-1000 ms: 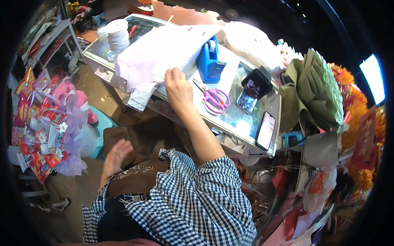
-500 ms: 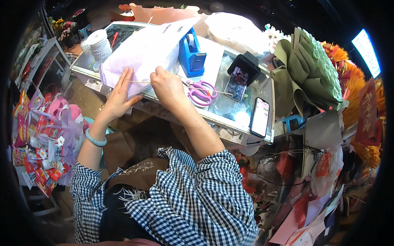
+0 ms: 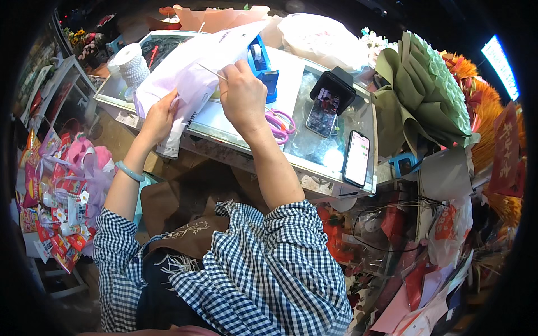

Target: The person assembles a gift bouquet by cutting and folding purple tissue paper, then attaching it to a central stick with a floral tape-like strip. They repeatedly wrap and secure the paper around the stick, adjusting the arrangement to form a decorative bouquet.

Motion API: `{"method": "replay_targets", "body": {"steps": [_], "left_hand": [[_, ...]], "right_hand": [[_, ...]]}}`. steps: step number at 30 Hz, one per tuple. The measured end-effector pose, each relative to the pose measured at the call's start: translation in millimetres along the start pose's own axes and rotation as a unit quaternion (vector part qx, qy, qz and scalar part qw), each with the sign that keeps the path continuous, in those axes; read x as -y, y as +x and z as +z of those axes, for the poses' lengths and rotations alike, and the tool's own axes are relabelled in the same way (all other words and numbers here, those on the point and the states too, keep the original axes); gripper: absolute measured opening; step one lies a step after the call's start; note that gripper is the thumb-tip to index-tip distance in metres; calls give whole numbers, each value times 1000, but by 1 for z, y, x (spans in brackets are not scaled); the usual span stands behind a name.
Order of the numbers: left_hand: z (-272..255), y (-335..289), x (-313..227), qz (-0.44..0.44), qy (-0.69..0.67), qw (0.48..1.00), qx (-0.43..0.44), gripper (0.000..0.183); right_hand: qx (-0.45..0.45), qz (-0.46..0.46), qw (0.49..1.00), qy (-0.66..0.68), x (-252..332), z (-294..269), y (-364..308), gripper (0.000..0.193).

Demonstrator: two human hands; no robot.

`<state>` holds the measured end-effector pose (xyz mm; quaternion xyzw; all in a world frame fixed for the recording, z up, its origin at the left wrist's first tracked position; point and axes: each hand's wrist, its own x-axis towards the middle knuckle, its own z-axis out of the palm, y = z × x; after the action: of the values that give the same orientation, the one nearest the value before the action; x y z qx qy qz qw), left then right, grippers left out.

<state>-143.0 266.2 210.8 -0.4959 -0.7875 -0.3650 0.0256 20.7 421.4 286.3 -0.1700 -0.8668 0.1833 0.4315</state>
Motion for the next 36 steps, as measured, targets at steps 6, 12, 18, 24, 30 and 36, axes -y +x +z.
{"method": "replay_targets", "body": {"steps": [6, 12, 18, 24, 30, 36], "left_hand": [[-17, 8, -14, 2, 31, 997, -67, 26], [-16, 12, -3, 74, 76, 988, -112, 31], [-31, 3, -3, 17, 42, 983, 177, 48], [-85, -55, -42, 49, -212, 957, 194, 80], [-101, -78, -60, -30, -569, 818, 83, 42], [-118, -103, -55, -107, -359, 927, 9, 23]], "right_hand": [[76, -128, 989, -25, 12, 16, -11, 7], [-92, -52, 994, -31, -2, 1, 5, 5], [-12, 64, 963, 260, 15, -64, 12, 21], [59, -29, 990, 128, 74, -37, -43, 10], [156, -350, 923, -19, 110, 21, -86, 12], [219, -340, 912, 67, 140, 25, -94, 16]]}}
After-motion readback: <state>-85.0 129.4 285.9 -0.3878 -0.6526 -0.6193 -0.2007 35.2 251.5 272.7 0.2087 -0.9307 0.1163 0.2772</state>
